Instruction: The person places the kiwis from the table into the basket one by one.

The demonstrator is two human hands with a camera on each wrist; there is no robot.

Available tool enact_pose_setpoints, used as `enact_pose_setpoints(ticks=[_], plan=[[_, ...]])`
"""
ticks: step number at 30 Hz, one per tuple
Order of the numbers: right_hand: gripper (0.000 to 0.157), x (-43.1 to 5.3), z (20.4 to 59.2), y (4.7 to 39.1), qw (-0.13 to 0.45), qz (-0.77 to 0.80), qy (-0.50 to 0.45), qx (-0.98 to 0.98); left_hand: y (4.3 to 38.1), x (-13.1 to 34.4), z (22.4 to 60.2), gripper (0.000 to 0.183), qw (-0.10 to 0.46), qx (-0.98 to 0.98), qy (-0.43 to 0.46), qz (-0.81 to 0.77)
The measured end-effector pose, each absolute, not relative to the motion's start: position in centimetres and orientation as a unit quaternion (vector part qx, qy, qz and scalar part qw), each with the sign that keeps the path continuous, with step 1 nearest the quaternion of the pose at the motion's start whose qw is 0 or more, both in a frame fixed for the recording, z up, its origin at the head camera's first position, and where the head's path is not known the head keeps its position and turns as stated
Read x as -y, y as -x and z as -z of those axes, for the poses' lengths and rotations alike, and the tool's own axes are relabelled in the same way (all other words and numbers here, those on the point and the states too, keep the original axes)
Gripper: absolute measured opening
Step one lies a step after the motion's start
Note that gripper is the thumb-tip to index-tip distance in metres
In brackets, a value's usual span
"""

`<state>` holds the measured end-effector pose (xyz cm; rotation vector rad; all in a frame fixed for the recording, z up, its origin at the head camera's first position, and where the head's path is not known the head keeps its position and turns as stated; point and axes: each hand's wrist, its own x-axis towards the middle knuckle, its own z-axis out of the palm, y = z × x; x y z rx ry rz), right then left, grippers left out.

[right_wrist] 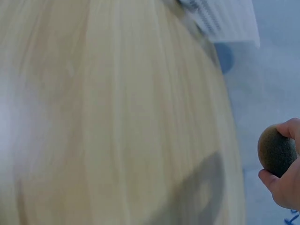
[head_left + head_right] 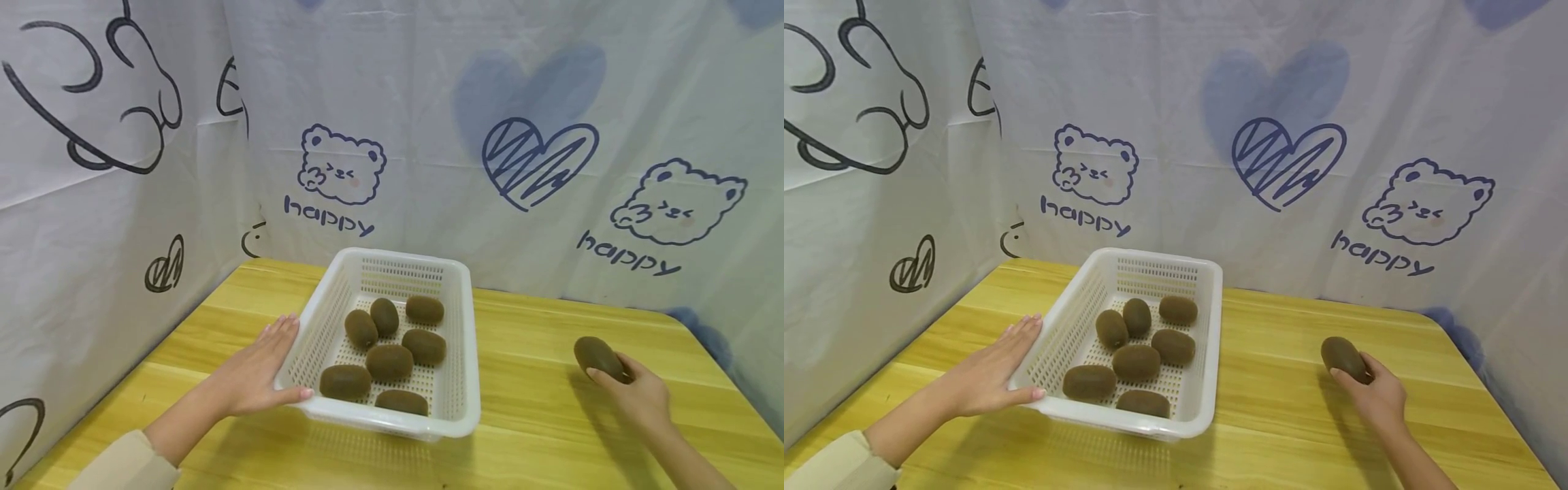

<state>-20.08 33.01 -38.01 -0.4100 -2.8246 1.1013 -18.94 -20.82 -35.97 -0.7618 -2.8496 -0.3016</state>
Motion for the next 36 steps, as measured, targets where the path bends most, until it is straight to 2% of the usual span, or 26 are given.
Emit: enact_pose_setpoints(ticks=[14, 24, 36], plan=[[0.076, -29.7, 35.2, 20.1, 0.043, -0.423, 0.080, 0.902, 18.9, 20.8, 35.8, 0.099, 0.079, 0.959, 0.250, 0.110], [0.082, -28.0, 33.8, 20.4, 0.045, -0.422, 0.051, 0.904, 18.9, 20.8, 35.8, 0.099, 0.081, 0.958, 0.251, 0.113], [0.075, -24.5, 31.8, 20.4, 0.042, -0.455, -0.012, 0.889, 18.9, 20.7, 35.8, 0.099, 0.075, 0.957, 0.250, 0.128]])
